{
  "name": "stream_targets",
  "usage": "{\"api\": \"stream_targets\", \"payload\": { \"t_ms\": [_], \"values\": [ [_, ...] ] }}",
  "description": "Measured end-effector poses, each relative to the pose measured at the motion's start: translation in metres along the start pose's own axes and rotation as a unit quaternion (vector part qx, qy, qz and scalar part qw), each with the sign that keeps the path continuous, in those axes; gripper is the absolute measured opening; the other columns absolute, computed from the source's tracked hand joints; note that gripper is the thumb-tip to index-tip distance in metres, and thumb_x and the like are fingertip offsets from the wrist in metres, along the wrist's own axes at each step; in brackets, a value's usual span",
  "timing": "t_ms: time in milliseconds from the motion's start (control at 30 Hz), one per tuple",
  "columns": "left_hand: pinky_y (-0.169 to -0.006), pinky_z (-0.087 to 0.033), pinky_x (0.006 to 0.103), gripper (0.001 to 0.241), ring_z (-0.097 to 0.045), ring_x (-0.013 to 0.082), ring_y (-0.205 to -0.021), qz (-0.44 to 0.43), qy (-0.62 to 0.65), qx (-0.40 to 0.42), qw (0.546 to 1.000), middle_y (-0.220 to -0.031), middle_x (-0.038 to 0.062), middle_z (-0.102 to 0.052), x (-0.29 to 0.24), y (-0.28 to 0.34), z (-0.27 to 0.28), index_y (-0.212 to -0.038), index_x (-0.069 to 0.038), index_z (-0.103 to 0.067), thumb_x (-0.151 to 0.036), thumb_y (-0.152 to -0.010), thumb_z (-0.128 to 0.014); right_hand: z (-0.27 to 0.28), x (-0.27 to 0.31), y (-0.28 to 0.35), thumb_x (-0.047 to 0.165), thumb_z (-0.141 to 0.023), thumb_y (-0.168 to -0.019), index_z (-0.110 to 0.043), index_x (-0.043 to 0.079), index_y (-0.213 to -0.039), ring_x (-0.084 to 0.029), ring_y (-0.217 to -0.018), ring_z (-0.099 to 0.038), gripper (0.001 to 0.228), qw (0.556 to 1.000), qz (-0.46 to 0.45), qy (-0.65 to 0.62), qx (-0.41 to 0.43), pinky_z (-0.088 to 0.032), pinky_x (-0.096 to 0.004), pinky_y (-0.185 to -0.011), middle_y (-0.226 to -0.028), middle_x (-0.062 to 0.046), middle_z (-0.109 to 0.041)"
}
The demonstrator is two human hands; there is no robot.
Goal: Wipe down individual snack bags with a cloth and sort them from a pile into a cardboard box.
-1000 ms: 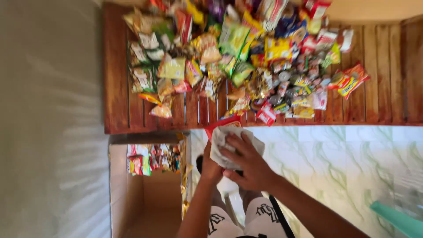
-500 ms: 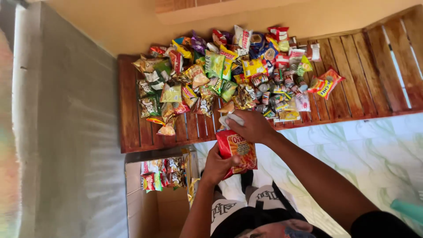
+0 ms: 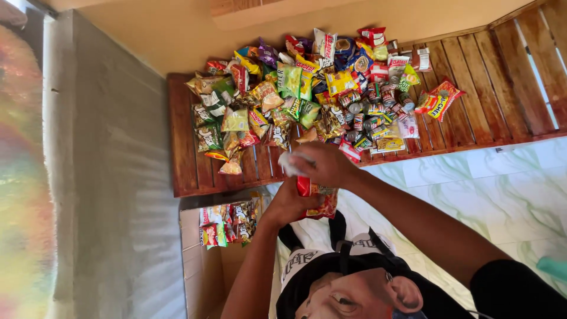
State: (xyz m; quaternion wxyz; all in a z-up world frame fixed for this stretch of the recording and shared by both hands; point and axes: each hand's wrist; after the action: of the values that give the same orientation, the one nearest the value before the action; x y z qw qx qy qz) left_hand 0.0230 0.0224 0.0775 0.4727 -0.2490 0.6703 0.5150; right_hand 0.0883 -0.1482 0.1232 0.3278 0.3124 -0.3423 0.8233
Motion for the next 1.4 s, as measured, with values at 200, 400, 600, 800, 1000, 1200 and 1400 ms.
{"api": "stream_targets", "payload": {
  "t_ms": [200,400,600,800,1000,1200,1400],
  "values": [
    [-0.086,-0.059,0.0344,0.054,-0.068,0.0162,-0.095,-0.048,-0.008,0.028,0.998,-0.109,0.008,-0.073,-0.038,0.017,-0.010,-0.129,0.000,-0.059,-0.007,-0.080,-0.081,-0.007,-0.055,-0.005,0.043,-0.056,-0.108,-0.069,0.002,-0.087,-0.032,-0.070,-0.065,0.048,0.984,-0.173,0.021,0.021,-0.049,-0.042,-0.067,-0.077,-0.016,-0.066],
    [-0.091,-0.059,0.0364,0.054,-0.070,0.0168,-0.099,-0.064,0.095,0.022,0.993,-0.112,0.008,-0.074,-0.028,0.018,-0.014,-0.128,-0.001,-0.058,-0.004,-0.079,-0.081,0.010,-0.069,-0.013,0.043,-0.056,-0.102,-0.074,0.007,-0.100,-0.009,-0.070,-0.060,0.040,0.931,-0.285,-0.176,-0.145,-0.050,-0.033,-0.066,-0.077,-0.003,-0.071],
    [-0.086,-0.058,0.0386,0.052,-0.069,0.0189,-0.095,-0.050,0.060,-0.029,0.997,-0.109,0.010,-0.072,-0.008,0.012,-0.011,-0.128,0.001,-0.059,-0.002,-0.081,-0.080,0.006,-0.058,0.019,0.032,-0.051,-0.113,-0.062,0.002,-0.119,-0.024,-0.093,-0.067,0.033,0.990,-0.011,-0.143,-0.004,-0.052,-0.037,-0.080,-0.097,-0.015,-0.068],
    [-0.096,-0.057,0.0364,0.052,-0.069,0.0163,-0.104,-0.028,0.121,0.050,0.991,-0.117,0.008,-0.073,-0.024,0.022,-0.028,-0.130,0.001,-0.058,-0.006,-0.083,-0.081,0.014,-0.050,0.020,0.032,-0.049,-0.109,-0.063,0.005,-0.099,-0.039,-0.072,-0.064,0.032,0.985,-0.168,0.023,0.033,-0.047,-0.047,-0.065,-0.075,-0.019,-0.065],
    [-0.094,-0.059,0.0374,0.054,-0.069,0.0170,-0.103,-0.021,0.127,0.060,0.990,-0.117,0.008,-0.072,-0.028,0.018,-0.037,-0.131,0.000,-0.056,-0.004,-0.083,-0.079,0.025,-0.087,0.027,0.035,-0.049,-0.110,-0.062,0.003,-0.085,-0.032,-0.062,-0.060,0.042,0.982,-0.151,-0.076,0.087,-0.049,-0.043,-0.061,-0.069,-0.017,-0.062],
    [-0.085,-0.062,0.0420,0.044,-0.075,0.0233,-0.096,0.013,0.232,-0.084,0.969,-0.109,0.012,-0.075,-0.028,0.021,-0.011,-0.124,-0.002,-0.058,-0.005,-0.082,-0.072,0.079,-0.091,0.026,0.033,-0.048,-0.110,-0.068,0.004,-0.099,-0.025,-0.062,-0.064,0.037,0.975,-0.213,0.017,-0.055,-0.049,-0.037,-0.061,-0.072,-0.012,-0.065],
    [-0.079,-0.062,0.0369,0.041,-0.071,0.0209,-0.088,-0.012,0.572,-0.099,0.814,-0.100,0.009,-0.069,0.046,-0.041,0.001,-0.118,-0.005,-0.061,-0.042,-0.106,-0.047,0.003,-0.020,0.048,0.026,-0.065,-0.101,-0.063,0.015,-0.115,-0.030,-0.134,-0.060,0.019,0.981,0.173,-0.082,0.015,-0.048,-0.044,-0.117,-0.132,-0.008,-0.065]
  ]
}}
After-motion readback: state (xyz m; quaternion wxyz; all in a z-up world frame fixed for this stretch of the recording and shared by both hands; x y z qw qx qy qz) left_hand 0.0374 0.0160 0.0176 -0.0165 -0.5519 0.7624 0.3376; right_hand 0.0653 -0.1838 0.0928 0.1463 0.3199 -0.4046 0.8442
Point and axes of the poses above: each hand's wrist, its own y-axis away from the middle knuckle, its own z-axis out of the back of the hand, x = y × z
